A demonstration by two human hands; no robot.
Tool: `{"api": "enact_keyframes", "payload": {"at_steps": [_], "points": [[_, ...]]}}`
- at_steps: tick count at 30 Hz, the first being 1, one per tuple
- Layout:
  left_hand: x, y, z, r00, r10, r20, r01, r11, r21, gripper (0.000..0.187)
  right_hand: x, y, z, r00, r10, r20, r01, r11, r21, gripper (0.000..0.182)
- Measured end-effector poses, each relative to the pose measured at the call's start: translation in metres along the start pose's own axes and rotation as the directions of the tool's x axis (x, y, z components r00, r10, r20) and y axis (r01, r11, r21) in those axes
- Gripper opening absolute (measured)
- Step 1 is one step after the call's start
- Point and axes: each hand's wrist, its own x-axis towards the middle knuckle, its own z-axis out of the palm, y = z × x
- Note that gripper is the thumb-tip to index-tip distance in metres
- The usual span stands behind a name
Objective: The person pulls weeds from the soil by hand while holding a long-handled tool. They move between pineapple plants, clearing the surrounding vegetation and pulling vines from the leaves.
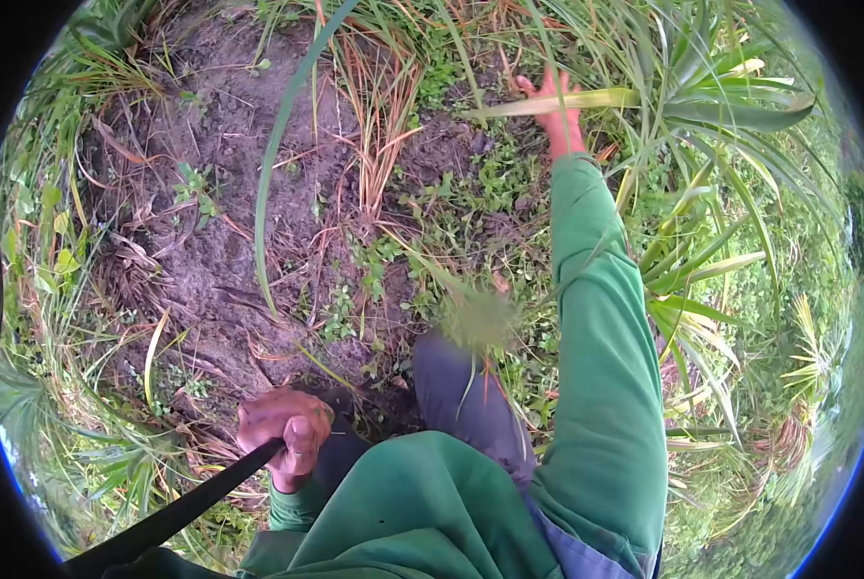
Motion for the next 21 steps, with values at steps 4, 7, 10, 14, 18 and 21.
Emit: {"api": "enact_keyframes", "payload": {"at_steps": [4,7,10,14,18,21], "points": [[0.000,0.000,0.001,0.998,-0.070,-0.003,0.070,0.998,0.002,0.045,-0.015,0.010,-0.009,0.984,0.075,0.163,-0.088,0.993,0.074,0.055],[-0.002,-0.004,0.001,0.998,-0.049,-0.038,0.052,0.996,0.070,0.048,-0.047,0.015,-0.017,0.944,0.038,0.328,-0.130,0.956,0.261,0.033],[0.000,-0.005,0.002,0.997,-0.021,-0.067,0.030,0.991,0.130,0.051,-0.091,0.010,-0.042,0.924,-0.093,0.370,-0.020,0.956,0.291,0.029],[-0.002,-0.004,0.000,0.998,-0.060,-0.037,0.061,0.997,0.042,0.047,-0.099,0.014,-0.092,0.887,0.002,0.462,-0.192,0.911,0.364,0.032],[-0.001,-0.006,0.005,0.999,-0.040,-0.027,0.040,0.999,0.020,0.044,-0.041,0.031,-0.093,0.995,-0.060,0.075,0.036,0.955,0.294,0.060],[0.001,-0.009,0.006,0.999,-0.045,-0.030,0.046,0.999,0.012,0.043,0.014,0.024,-0.063,1.000,-0.007,-0.026,0.011,0.986,0.166,0.070]]}}
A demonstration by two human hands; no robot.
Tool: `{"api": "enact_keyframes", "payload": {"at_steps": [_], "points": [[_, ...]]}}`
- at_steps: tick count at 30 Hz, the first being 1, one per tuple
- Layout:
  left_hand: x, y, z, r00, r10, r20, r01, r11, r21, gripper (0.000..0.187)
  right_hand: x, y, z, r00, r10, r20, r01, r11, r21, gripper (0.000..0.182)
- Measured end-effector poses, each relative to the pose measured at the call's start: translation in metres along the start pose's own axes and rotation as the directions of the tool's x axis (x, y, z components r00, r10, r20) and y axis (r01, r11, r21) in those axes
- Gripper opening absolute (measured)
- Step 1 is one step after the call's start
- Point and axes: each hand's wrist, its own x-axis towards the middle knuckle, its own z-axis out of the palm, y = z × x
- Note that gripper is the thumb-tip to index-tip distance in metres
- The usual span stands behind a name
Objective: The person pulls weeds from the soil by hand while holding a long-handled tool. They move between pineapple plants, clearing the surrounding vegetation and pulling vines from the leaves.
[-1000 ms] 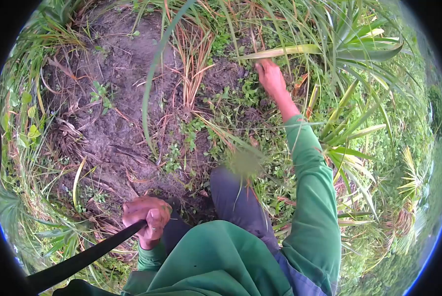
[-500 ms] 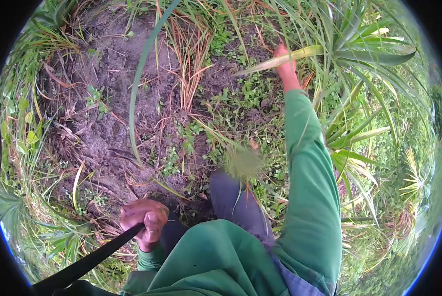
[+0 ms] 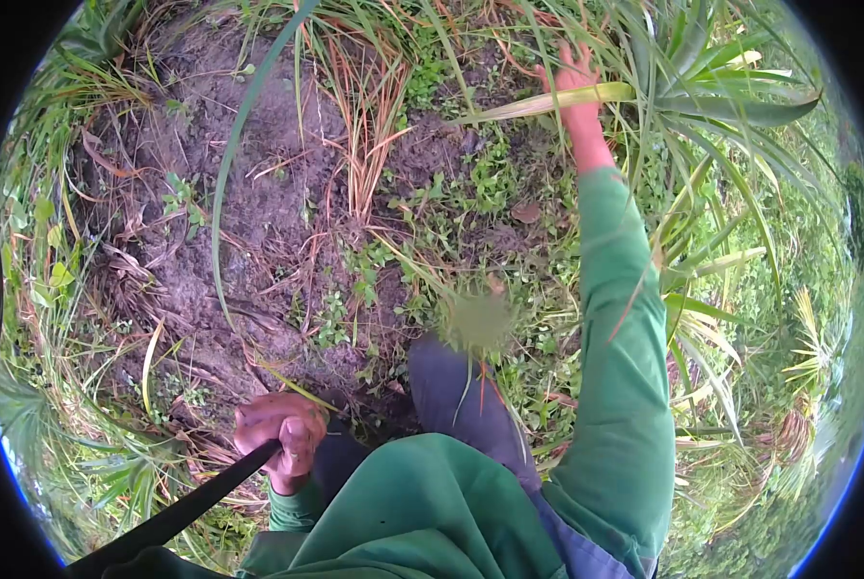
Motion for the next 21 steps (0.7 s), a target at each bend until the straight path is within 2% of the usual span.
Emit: {"api": "enact_keyframes", "payload": {"at_steps": [2,3,4,6,7,8,10,11,13,14,16,18,19,20,21], "points": [[0.005,0.001,0.000,1.000,0.005,-0.001,-0.005,1.000,0.011,0.043,0.019,0.002,0.016,0.987,-0.089,0.137,0.120,0.965,-0.233,0.070],[0.007,0.001,0.000,1.000,0.012,0.002,-0.012,1.000,0.019,0.042,0.020,0.008,0.020,0.969,-0.172,0.177,0.212,0.948,-0.237,0.054],[0.006,-0.002,0.000,1.000,0.011,0.000,-0.011,1.000,0.023,0.042,0.026,0.020,0.035,0.969,-0.174,0.178,0.214,0.949,-0.234,0.054],[0.002,-0.007,-0.001,0.998,0.032,-0.047,-0.030,0.998,0.055,0.040,0.040,0.054,0.068,0.955,0.002,0.297,0.039,0.991,-0.131,0.050],[0.003,-0.008,-0.001,0.998,0.032,-0.046,-0.030,0.998,0.053,0.040,0.041,0.051,0.063,0.912,0.154,0.380,-0.125,0.987,-0.099,0.041],[0.004,-0.008,-0.002,0.998,0.037,-0.044,-0.034,0.997,0.073,0.040,0.034,0.064,0.071,0.911,0.157,0.381,-0.127,0.987,-0.103,0.041],[0.005,-0.009,-0.001,0.998,0.044,-0.044,-0.040,0.995,0.091,0.039,0.017,0.085,0.085,0.890,-0.145,0.433,0.237,0.957,-0.166,0.032],[0.006,-0.009,-0.002,0.997,0.057,-0.044,-0.052,0.992,0.111,0.039,0.006,0.072,0.073,0.890,-0.145,0.432,0.237,0.957,-0.166,0.032],[0.005,-0.008,-0.004,0.996,0.078,-0.051,-0.071,0.989,0.131,0.040,-0.037,0.028,0.026,0.902,-0.019,0.432,-0.011,0.998,0.065,0.026],[0.003,-0.007,-0.005,0.997,0.062,-0.050,-0.056,0.992,0.109,0.041,-0.061,0.022,0.024,0.946,-0.078,0.316,0.042,0.992,0.119,0.025],[0.000,-0.005,-0.005,0.998,0.043,-0.040,-0.039,0.996,0.081,0.042,-0.069,-0.002,0.011,0.939,-0.082,0.333,0.057,0.995,0.084,0.030],[-0.001,0.000,-0.004,0.999,-0.041,-0.016,0.041,0.999,0.035,0.045,-0.061,-0.067,-0.049,0.966,-0.166,0.198,0.135,0.978,0.158,0.043],[-0.003,0.000,-0.006,0.999,-0.036,-0.013,0.036,0.999,0.035,0.045,-0.053,-0.087,-0.054,0.971,-0.199,0.136,0.183,0.975,0.122,0.056],[-0.007,-0.002,-0.010,0.999,-0.033,0.007,0.033,0.999,0.039,0.037,-0.044,-0.105,-0.056,0.969,-0.236,0.074,0.230,0.970,0.084,0.071],[-0.009,-0.002,-0.013,0.999,-0.030,0.026,0.029,0.999,0.043,0.029,-0.033,-0.126,-0.054,0.960,-0.231,0.159,0.208,0.967,0.147,0.080]]}}
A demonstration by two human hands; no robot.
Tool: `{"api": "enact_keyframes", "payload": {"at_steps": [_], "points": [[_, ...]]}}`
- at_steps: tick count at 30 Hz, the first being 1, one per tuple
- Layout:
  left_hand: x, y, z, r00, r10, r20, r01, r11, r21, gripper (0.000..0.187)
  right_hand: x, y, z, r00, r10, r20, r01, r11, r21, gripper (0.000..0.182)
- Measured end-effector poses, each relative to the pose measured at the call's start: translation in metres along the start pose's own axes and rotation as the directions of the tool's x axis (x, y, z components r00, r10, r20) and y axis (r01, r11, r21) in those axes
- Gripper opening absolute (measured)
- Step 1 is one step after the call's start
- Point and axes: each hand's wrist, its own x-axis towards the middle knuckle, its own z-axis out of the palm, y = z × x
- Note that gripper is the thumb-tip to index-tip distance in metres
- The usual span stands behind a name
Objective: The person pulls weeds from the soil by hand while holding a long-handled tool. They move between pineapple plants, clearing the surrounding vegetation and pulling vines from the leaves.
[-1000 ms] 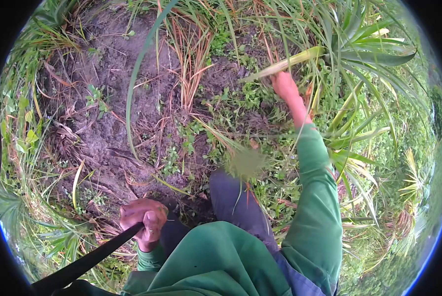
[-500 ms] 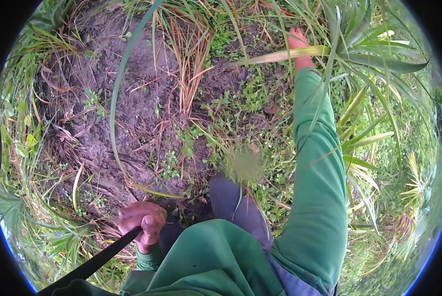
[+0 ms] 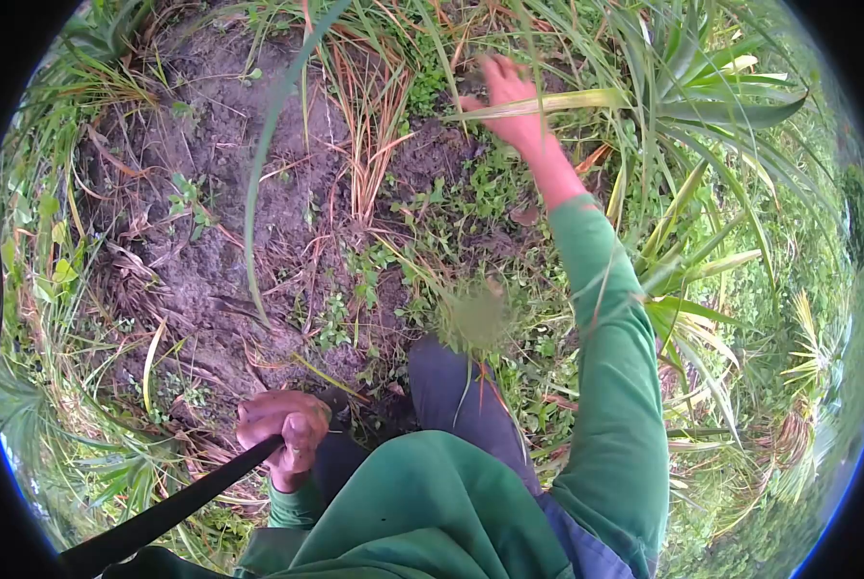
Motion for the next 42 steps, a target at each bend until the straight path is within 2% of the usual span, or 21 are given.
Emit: {"api": "enact_keyframes", "payload": {"at_steps": [3,7,8,11,13,15,17,18,20,21,23,25,26,28,29,31,35,36,38,39,42], "points": [[0.006,0.003,0.009,0.994,0.099,-0.043,-0.098,0.995,0.021,0.047,0.047,-0.036,0.030,0.996,-0.076,0.044,0.068,0.987,0.144,0.086],[-0.006,0.005,-0.009,0.999,-0.039,0.016,0.040,0.998,-0.039,0.032,0.058,-0.067,0.077,0.990,-0.137,0.016,0.129,0.962,0.241,0.069],[-0.008,0.005,-0.010,0.999,-0.048,0.009,0.048,0.999,-0.019,0.031,0.057,-0.078,0.058,0.977,0.034,0.210,-0.107,0.930,0.351,0.051],[-0.012,0.004,-0.014,0.997,-0.072,-0.002,0.072,0.997,-0.010,0.030,0.019,-0.082,0.048,0.976,0.018,0.216,-0.136,0.828,0.543,0.043],[-0.015,0.001,-0.017,0.996,-0.093,-0.007,0.092,0.995,-0.024,0.029,-0.026,-0.089,0.034,0.933,-0.015,0.360,-0.194,0.819,0.539,0.042],[-0.017,-0.001,-0.019,0.995,-0.097,-0.024,0.097,0.995,-0.008,0.029,-0.079,-0.077,0.034,0.833,-0.189,0.521,-0.170,0.808,0.565,0.048],[-0.008,-0.002,-0.015,1.000,-0.006,-0.020,0.005,1.000,-0.023,0.037,-0.113,-0.068,0.006,0.680,-0.087,0.728,-0.159,0.952,0.262,0.047],[-0.005,-0.002,-0.014,0.996,0.086,-0.016,-0.087,0.995,-0.040,0.046,-0.115,-0.069,-0.013,0.680,-0.092,0.728,-0.155,0.952,0.265,0.047],[-0.007,-0.003,-0.017,0.995,0.096,-0.014,-0.097,0.994,-0.042,0.046,-0.108,-0.075,-0.058,0.477,0.070,0.876,-0.115,0.993,-0.016,0.063],[-0.007,-0.003,-0.018,0.994,0.110,-0.006,-0.110,0.993,-0.048,0.046,-0.102,-0.083,-0.077,0.477,0.071,0.876,-0.114,0.993,-0.018,0.063],[-0.008,-0.002,-0.018,0.994,0.105,-0.006,-0.105,0.993,-0.060,0.046,-0.087,-0.109,-0.100,0.785,0.144,0.602,-0.146,0.988,-0.045,0.074],[-0.009,-0.001,-0.020,0.995,0.101,-0.007,-0.101,0.992,-0.071,0.047,-0.069,-0.126,-0.087,0.972,-0.032,0.231,-0.012,0.982,0.186,0.075],[-0.010,0.000,-0.021,0.995,0.102,-0.009,-0.103,0.992,-0.068,0.047,-0.060,-0.133,-0.074,0.973,-0.036,0.229,-0.008,0.983,0.185,0.075],[-0.011,0.001,-0.021,0.994,0.108,-0.013,-0.108,0.992,-0.069,0.047,-0.050,-0.140,-0.039,0.891,-0.446,0.092,0.432,0.891,0.139,0.075],[-0.011,0.003,-0.022,0.995,0.104,-0.007,-0.105,0.990,-0.095,0.048,-0.058,-0.140,-0.030,0.889,-0.448,0.090,0.435,0.890,0.137,0.075],[-0.012,0.004,-0.025,0.995,0.103,-0.013,-0.104,0.988,-0.114,0.048,-0.079,-0.139,-0.012,0.777,-0.405,0.483,0.407,0.907,0.107,0.076],[-0.012,0.003,-0.035,0.996,0.092,-0.017,-0.093,0.993,-0.079,0.048,-0.141,-0.127,-0.025,0.654,-0.034,0.756,0.002,0.999,0.043,0.062],[-0.010,0.002,-0.037,0.995,0.101,-0.018,-0.103,0.992,-0.072,0.048,-0.148,-0.120,-0.036,0.656,-0.034,0.754,0.004,0.999,0.042,0.062],[-0.007,0.002,-0.039,0.996,0.089,-0.017,-0.090,0.991,-0.103,0.047,-0.149,-0.114,-0.060,0.383,-0.001,0.924,0.126,0.991,-0.051,0.055],[-0.006,0.001,-0.041,0.997,0.075,-0.013,-0.076,0.988,-0.136,0.047,-0.138,-0.118,-0.072,0.384,0.001,0.923,0.127,0.990,-0.054,0.055],[0.004,-0.001,-0.045,0.995,0.098,-0.028,-0.101,0.988,-0.113,0.046,-0.070,-0.149,-0.104,0.761,-0.060,0.646,0.124,0.991,-0.053,0.043]]}}
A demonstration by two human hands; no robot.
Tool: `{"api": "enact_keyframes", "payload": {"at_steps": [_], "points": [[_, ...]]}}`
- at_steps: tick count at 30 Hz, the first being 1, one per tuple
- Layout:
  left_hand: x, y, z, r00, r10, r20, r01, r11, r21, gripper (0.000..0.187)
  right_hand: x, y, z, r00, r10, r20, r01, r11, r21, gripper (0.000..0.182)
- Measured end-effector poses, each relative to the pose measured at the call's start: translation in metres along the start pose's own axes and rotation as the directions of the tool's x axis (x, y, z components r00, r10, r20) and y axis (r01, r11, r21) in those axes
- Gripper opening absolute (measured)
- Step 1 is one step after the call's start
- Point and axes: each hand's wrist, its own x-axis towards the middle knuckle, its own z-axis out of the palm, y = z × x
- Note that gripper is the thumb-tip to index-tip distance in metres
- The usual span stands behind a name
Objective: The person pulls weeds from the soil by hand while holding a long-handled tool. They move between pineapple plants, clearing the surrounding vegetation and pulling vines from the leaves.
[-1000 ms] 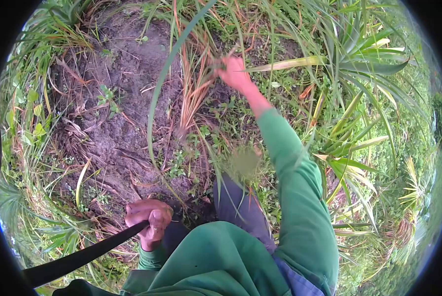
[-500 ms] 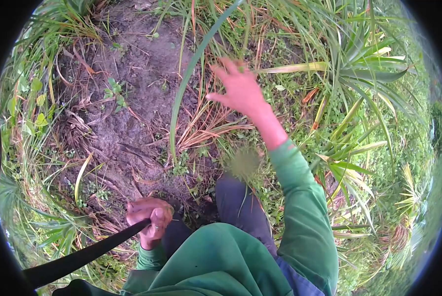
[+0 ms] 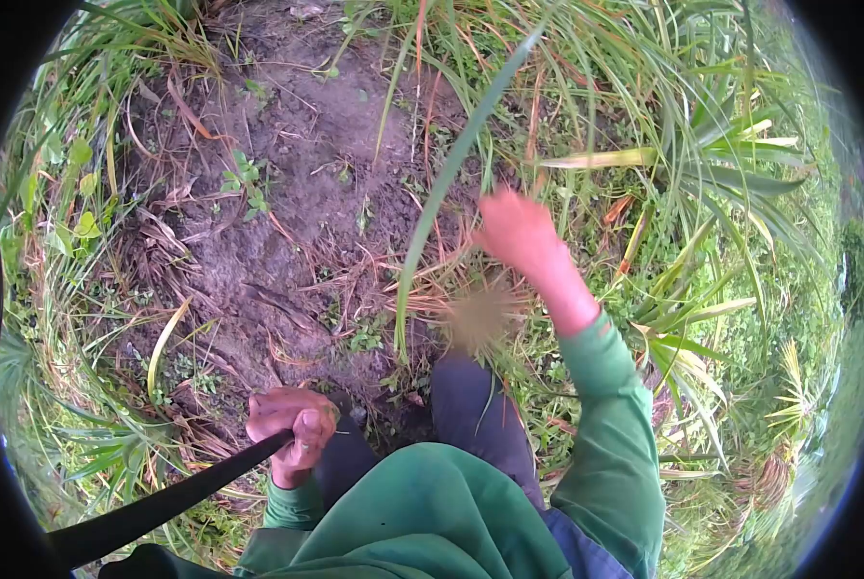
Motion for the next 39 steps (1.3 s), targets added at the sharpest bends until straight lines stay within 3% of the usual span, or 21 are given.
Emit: {"api": "enact_keyframes", "payload": {"at_steps": [1,2,3,4,6,8,10,12,13,15,16,17,18,19,21,26,32,37,38,39], "points": [[0.003,0.000,-0.001,1.000,0.001,-0.006,-0.001,1.000,0.002,0.046,0.026,-0.006,-0.015,0.984,-0.007,-0.181,0.011,1.000,0.021,0.040],[0.007,0.000,-0.003,1.000,0.012,-0.014,-0.012,1.000,-0.001,0.046,0.060,-0.018,-0.035,0.970,-0.006,-0.244,0.023,0.997,0.068,0.036],[0.010,-0.001,-0.006,0.999,0.024,-0.022,-0.024,1.000,-0.003,0.046,0.098,-0.023,-0.037,0.823,-0.162,-0.544,0.168,0.985,-0.039,0.033],[0.011,-0.002,-0.009,0.999,0.025,-0.027,-0.025,1.000,0.001,0.046,0.141,-0.031,-0.046,0.736,-0.238,-0.634,0.179,0.971,-0.158,0.030],[0.013,-0.006,-0.015,1.000,-0.007,-0.015,0.006,0.998,-0.061,0.045,0.233,-0.031,-0.055,0.636,-0.411,-0.653,0.173,0.901,-0.398,0.045],[0.021,-0.006,-0.019,1.000,-0.001,-0.023,0.000,0.998,-0.059,0.044,0.310,-0.023,-0.068,0.360,-0.666,-0.653,0.094,0.722,-0.685,0.029],[0.027,-0.009,-0.024,0.999,0.008,-0.033,-0.009,0.998,-0.055,0.043,0.342,-0.018,-0.101,0.721,-0.482,-0.498,0.083,0.774,-0.628,0.059],[0.030,-0.013,-0.032,1.000,0.011,-0.007,-0.012,0.999,-0.035,0.043,0.407,0.023,-0.081,0.611,-0.488,-0.623,0.047,0.808,-0.587,0.048],[0.032,-0.014,-0.034,1.000,0.009,-0.009,-0.009,0.999,-0.034,0.043,0.406,0.029,-0.079,0.612,-0.490,-0.621,0.051,0.808,-0.587,0.048],[0.036,-0.015,-0.035,0.999,0.038,-0.024,-0.038,0.999,-0.002,0.042,0.405,0.035,-0.076,0.722,-0.360,-0.591,-0.107,0.786,-0.609,0.077],[0.036,-0.017,-0.034,0.999,0.033,-0.021,-0.033,0.999,-0.011,0.042,0.410,0.040,-0.073,0.729,-0.356,-0.585,-0.110,0.783,-0.613,0.077],[0.036,-0.019,-0.032,0.998,0.055,-0.039,-0.056,0.998,-0.007,0.041,0.420,0.045,-0.073,0.732,-0.273,-0.624,-0.093,0.868,-0.489,0.038],[0.035,-0.019,-0.030,0.995,0.078,-0.058,-0.079,0.997,-0.001,0.041,0.427,0.050,-0.072,0.735,-0.186,-0.652,-0.077,0.932,-0.353,0.017],[0.033,-0.018,-0.030,0.995,0.083,-0.060,-0.084,0.996,-0.004,0.041,0.407,0.036,-0.082,0.733,-0.188,-0.654,-0.080,0.930,-0.358,0.017],[0.029,-0.013,-0.030,0.999,0.043,-0.001,-0.043,0.999,-0.022,0.041,0.361,0.008,-0.092,0.886,0.111,-0.449,-0.186,0.974,-0.126,0.028],[0.020,-0.001,-0.030,0.999,0.036,-0.013,-0.037,0.999,-0.027,0.044,0.349,-0.003,-0.077,0.879,0.117,-0.463,-0.119,0.993,0.024,0.028],[0.029,0.004,-0.032,0.999,-0.031,-0.013,0.029,0.991,-0.128,0.045,0.342,0.002,-0.069,0.898,0.117,-0.424,-0.133,0.991,-0.008,0.031],[0.030,0.000,-0.036,0.998,0.026,-0.053,-0.025,1.000,0.005,0.046,0.335,-0.003,-0.072,0.874,0.162,-0.459,-0.110,0.984,0.139,0.029],[0.027,0.001,-0.039,0.994,-0.101,-0.041,0.098,0.993,-0.070,0.047,0.335,-0.001,-0.072,0.884,0.166,-0.437,-0.105,0.982,0.159,0.031],[0.025,0.002,-0.036,0.993,-0.114,-0.038,0.111,0.991,-0.080,0.047,0.332,0.000,-0.066,0.889,0.171,-0.425,-0.114,0.981,0.156,0.031]]}}
